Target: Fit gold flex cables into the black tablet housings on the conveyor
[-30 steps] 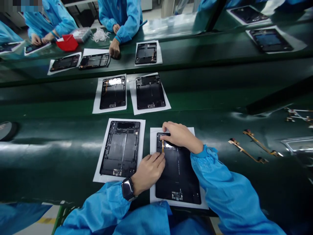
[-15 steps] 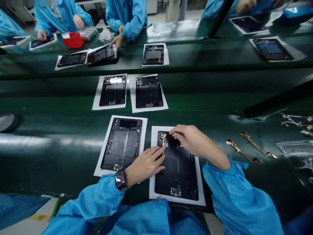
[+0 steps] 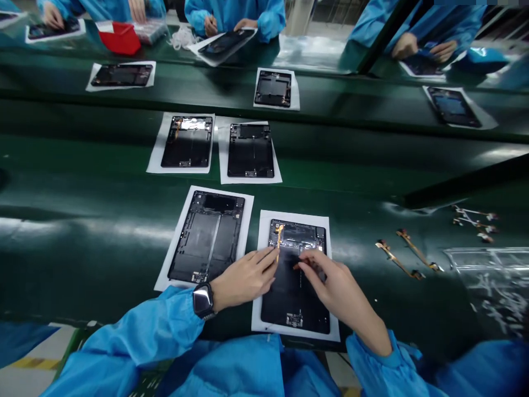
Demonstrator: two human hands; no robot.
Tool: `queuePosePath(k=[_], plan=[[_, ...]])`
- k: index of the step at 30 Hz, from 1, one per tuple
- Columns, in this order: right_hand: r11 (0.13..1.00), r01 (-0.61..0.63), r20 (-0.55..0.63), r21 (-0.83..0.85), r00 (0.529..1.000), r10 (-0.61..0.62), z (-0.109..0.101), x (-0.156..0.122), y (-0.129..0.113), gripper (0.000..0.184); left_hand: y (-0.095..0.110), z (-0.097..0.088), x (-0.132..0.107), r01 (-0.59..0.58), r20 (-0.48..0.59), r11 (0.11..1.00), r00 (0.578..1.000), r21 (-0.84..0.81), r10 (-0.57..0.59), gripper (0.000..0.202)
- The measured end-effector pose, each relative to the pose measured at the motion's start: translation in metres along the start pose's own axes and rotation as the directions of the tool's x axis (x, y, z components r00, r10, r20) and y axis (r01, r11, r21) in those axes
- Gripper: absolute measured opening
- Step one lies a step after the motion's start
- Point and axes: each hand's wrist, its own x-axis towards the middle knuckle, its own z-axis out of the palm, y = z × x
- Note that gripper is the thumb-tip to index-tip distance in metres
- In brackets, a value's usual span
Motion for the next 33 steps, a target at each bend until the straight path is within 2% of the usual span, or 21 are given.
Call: queuePosePath(k=[3,6,10,13,19,23,27,33], plan=[[0.996,0.054,-0.035,-0.070,0.998,-0.057,0.014,-0.007,-0.002,0.013,-0.008,-0.001,-0.006,0.035,-0.069,0.993,0.997,-0.111,-0.043,0.032],[0.974,0.128,-0.017,-0.185,0.991,-0.133,0.026,-0.006,-0.007,0.012,-0.013,-0.004,-0.010,0.079,-0.118,0.985,0.988,-0.153,-0.097,0.031],[0.918,0.204,0.016,-0.340,0.977,-0.211,0.034,0.001,-0.016,0.014,-0.015,-0.008,-0.011,0.111,-0.111,0.975,0.985,-0.193,-0.134,0.032],[0.896,0.239,0.031,-0.374,0.969,-0.245,0.038,0.004,-0.022,0.014,-0.014,-0.009,-0.010,0.120,-0.092,0.970,0.986,-0.210,-0.142,0.033],[0.920,0.209,-0.041,-0.331,0.971,-0.235,0.051,0.006,-0.027,0.014,-0.013,-0.008,-0.010,0.125,-0.083,0.968,0.986,-0.215,-0.146,0.035],[0.963,0.160,-0.061,-0.217,0.982,-0.177,0.048,0.005,-0.024,0.010,-0.012,-0.006,-0.009,0.129,-0.070,0.968,0.987,-0.215,-0.147,0.037],[0.990,0.107,-0.136,-0.094,0.983,-0.120,0.043,-0.001,-0.020,0.008,-0.012,-0.005,-0.009,0.144,-0.071,0.959,0.984,-0.246,-0.166,0.040],[0.990,0.119,-0.156,-0.074,0.979,-0.129,0.051,-0.003,-0.022,0.009,-0.014,-0.005,-0.010,0.147,-0.057,0.956,0.984,-0.255,-0.167,0.043]])
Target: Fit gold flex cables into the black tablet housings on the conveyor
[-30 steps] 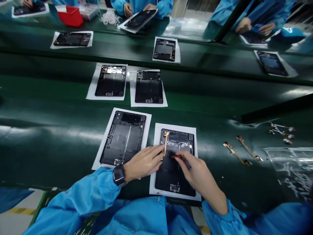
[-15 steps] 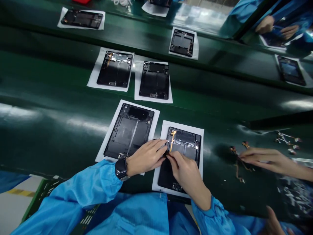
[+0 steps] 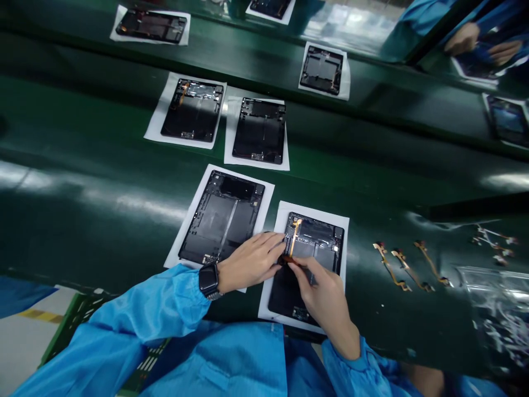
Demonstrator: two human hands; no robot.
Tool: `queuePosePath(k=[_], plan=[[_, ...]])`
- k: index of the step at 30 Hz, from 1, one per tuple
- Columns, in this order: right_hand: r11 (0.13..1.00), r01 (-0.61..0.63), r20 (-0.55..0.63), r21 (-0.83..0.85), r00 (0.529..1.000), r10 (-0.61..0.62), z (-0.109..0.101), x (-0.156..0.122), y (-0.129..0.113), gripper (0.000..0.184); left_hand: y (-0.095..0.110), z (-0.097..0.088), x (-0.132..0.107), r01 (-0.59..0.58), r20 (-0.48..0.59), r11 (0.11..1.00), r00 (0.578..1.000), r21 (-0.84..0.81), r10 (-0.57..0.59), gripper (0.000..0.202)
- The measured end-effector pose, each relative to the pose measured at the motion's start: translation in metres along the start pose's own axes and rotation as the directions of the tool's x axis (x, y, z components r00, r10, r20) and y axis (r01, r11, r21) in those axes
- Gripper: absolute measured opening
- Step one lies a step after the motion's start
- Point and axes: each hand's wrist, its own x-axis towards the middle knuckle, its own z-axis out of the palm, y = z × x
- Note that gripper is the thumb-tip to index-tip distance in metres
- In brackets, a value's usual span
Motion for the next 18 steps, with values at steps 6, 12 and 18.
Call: queuePosePath(k=[6,12,18], plan=[[0.985,0.078,0.052,-0.154,0.996,-0.071,0.003,0.004,-0.008,0.012,0.000,0.002,0.000,0.003,-0.005,1.000,1.000,-0.024,-0.003,0.043],[0.915,0.163,0.182,-0.368,0.978,-0.101,0.003,0.021,-0.021,0.019,0.000,0.000,0.001,0.002,-0.004,0.999,1.000,-0.044,-0.003,0.039],[0.937,0.111,0.131,-0.332,0.989,-0.071,-0.011,0.017,-0.010,0.018,0.001,0.001,0.000,0.009,-0.020,1.000,1.000,0.000,-0.009,0.043]])
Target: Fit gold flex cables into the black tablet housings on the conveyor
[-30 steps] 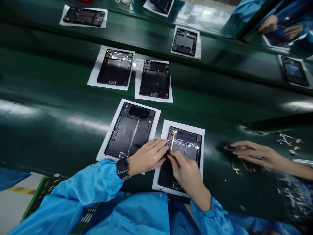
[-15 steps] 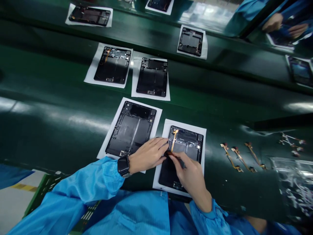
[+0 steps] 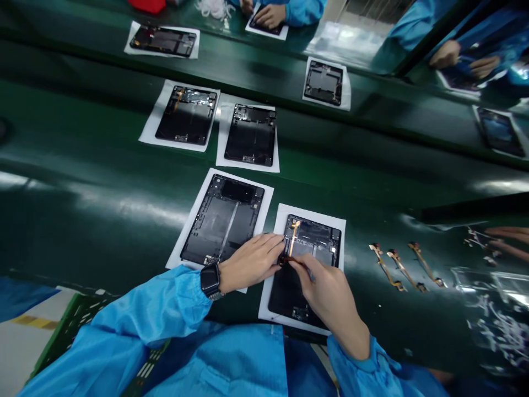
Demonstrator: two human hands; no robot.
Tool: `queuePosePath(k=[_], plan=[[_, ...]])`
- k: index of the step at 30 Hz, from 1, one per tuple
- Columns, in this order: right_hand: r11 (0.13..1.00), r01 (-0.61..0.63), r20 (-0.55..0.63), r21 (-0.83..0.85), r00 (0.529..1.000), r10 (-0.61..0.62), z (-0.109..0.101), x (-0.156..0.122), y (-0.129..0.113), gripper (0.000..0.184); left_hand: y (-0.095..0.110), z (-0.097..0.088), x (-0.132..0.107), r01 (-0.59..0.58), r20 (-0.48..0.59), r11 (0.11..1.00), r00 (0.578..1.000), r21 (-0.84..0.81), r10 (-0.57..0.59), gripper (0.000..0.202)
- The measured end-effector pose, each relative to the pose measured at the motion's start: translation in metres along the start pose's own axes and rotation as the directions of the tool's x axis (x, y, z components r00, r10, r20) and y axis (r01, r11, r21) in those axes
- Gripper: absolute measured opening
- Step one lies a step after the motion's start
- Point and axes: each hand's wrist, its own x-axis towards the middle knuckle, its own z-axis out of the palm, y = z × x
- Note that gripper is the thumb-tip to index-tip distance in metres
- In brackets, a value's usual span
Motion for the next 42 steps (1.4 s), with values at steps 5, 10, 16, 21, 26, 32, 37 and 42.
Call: queuePosePath(k=[5,10,16,21,26,32,37,42], plan=[[0.998,0.004,-0.028,-0.065,1.000,-0.006,0.007,-0.005,0.000,0.020,0.000,0.001,-0.001,-0.002,0.005,1.000,1.000,0.012,0.002,0.045],[0.997,-0.017,-0.034,-0.069,0.999,0.015,0.017,0.002,-0.014,0.020,-0.002,0.000,0.000,0.011,0.011,1.000,1.000,-0.024,-0.010,0.047],[0.998,-0.043,-0.042,0.043,0.998,0.044,0.016,0.000,-0.010,0.019,-0.004,-0.002,-0.002,0.007,0.024,0.998,1.000,-0.063,-0.006,0.052],[0.741,-0.166,-0.166,0.651,0.921,0.353,0.008,-0.005,0.025,0.014,-0.001,-0.017,0.010,0.022,0.035,1.000,0.999,-0.005,-0.021,0.045],[0.181,-0.067,-0.057,0.981,0.796,0.603,-0.007,0.001,0.077,0.014,-0.014,-0.022,0.076,0.084,0.076,0.980,0.992,0.179,-0.099,0.024],[0.377,-0.103,-0.190,0.921,0.724,0.663,-0.047,-0.006,0.160,0.023,-0.041,-0.006,0.140,0.154,0.236,0.958,0.948,0.244,-0.213,0.012],[0.822,-0.292,-0.330,0.489,0.810,0.484,-0.032,-0.015,0.202,0.020,-0.059,-0.012,0.158,0.096,0.270,0.948,0.945,0.304,-0.183,0.010],[0.910,-0.397,-0.470,0.117,0.785,0.403,-0.015,-0.014,0.206,0.016,-0.109,-0.055,0.234,0.152,0.124,0.882,0.965,0.446,-0.229,0.013]])
